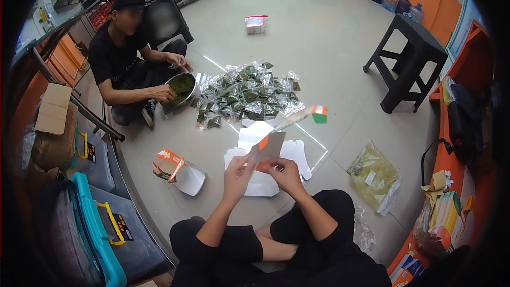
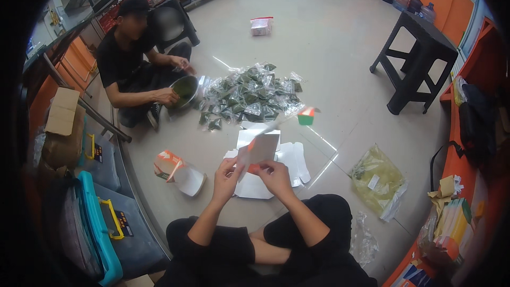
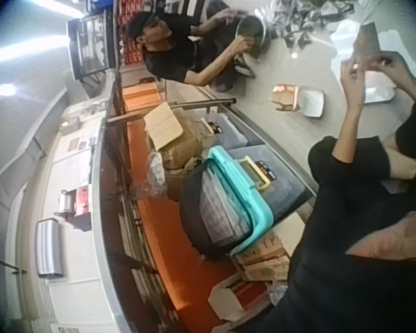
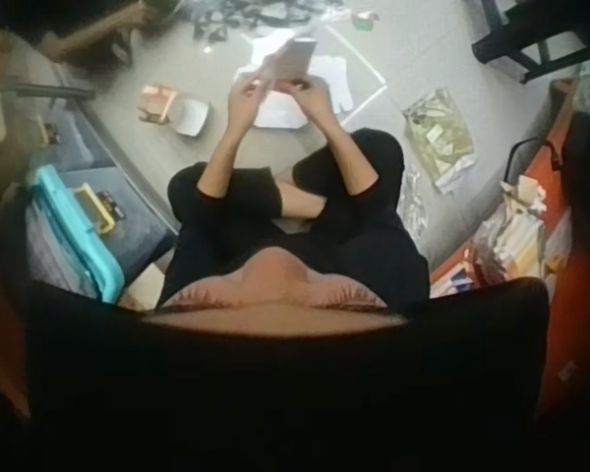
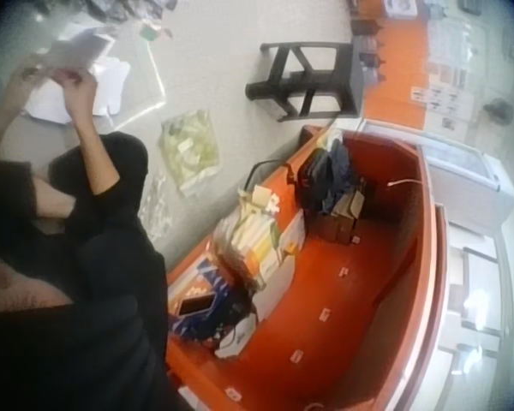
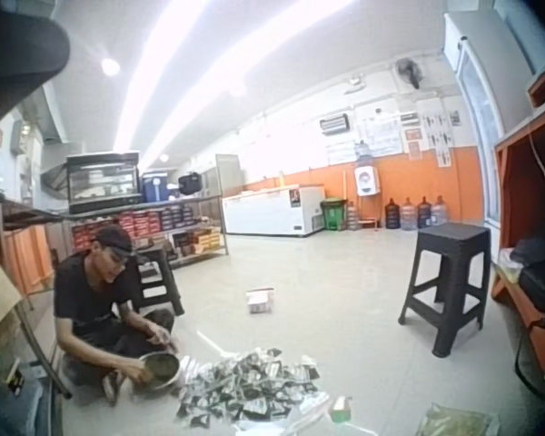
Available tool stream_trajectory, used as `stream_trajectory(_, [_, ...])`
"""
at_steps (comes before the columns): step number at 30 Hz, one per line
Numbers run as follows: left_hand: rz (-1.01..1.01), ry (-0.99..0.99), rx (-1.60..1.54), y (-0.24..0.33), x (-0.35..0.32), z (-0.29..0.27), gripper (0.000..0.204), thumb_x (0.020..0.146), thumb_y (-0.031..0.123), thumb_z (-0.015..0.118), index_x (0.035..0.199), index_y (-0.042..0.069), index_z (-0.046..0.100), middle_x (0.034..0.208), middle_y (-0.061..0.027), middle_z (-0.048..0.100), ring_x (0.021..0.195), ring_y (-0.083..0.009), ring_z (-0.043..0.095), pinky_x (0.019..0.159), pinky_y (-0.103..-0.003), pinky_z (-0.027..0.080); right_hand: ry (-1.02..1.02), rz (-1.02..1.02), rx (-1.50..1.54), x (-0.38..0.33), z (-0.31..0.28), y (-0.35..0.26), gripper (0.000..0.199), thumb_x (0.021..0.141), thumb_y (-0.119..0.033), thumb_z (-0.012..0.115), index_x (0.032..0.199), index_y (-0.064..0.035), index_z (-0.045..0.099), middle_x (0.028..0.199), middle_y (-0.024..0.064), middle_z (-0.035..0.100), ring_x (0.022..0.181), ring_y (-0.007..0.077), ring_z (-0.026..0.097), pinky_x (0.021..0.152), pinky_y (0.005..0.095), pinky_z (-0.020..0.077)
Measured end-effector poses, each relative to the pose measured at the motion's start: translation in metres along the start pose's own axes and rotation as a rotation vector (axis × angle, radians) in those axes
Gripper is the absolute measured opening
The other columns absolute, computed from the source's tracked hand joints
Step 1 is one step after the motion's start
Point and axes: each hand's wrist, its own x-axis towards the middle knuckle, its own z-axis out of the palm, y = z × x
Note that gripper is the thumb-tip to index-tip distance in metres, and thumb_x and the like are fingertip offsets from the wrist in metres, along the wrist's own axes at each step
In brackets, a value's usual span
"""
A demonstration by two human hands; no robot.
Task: The person assembles cardboard food boxes by hand while sitting on the floor, folding the sides and securing the tabs for each box in a stack.
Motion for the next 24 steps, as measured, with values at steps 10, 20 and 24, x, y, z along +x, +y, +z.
stream_trajectory(10, [-0.27,-0.109,-0.218,-0.008,-0.003,-0.006,0.036,0.085,0.013,0.064,0.118,0.0,0.058,0.098,-0.0074,0.058,0.086,-0.0157,0.061,0.075,-0.025,0.047,-0.048,0.058,0.298,0.002,0.007,0.011,0.02,0.074,-0.019,0.074,0.078,-0.0004,0.068,0.071,0.0087,0.067,0.064,0.0109,0.06,0.06,0.0241,0.0471])
stream_trajectory(20, [-0.448,-0.244,-0.158,-0.006,0.003,-0.018,0.051,0.08,0.013,0.07,0.122,-0.006,0.05,0.089,-0.005,0.057,0.081,-0.0124,0.061,0.069,-0.025,0.056,0.008,0.04,0.016,0.001,0.005,0.009,0.02,0.071,-0.02,0.073,0.077,-0.0012,0.068,0.07,0.0074,0.066,0.063,0.0121,0.059,0.059,0.0245,0.0467])
stream_trajectory(24, [-0.45,-0.212,-0.097,-0.006,0.004,-0.02,0.052,0.079,0.014,0.072,0.121,-0.008,0.05,0.087,-0.0062,0.057,0.082,-0.014,0.062,0.069,-0.026,0.056,0.007,0.064,0.031,0.003,0.008,0.014,0.021,0.072,-0.02,0.073,0.078,-0.001,0.068,0.07,0.0081,0.065,0.06,0.0133,0.06,0.057,0.0257,0.0473])
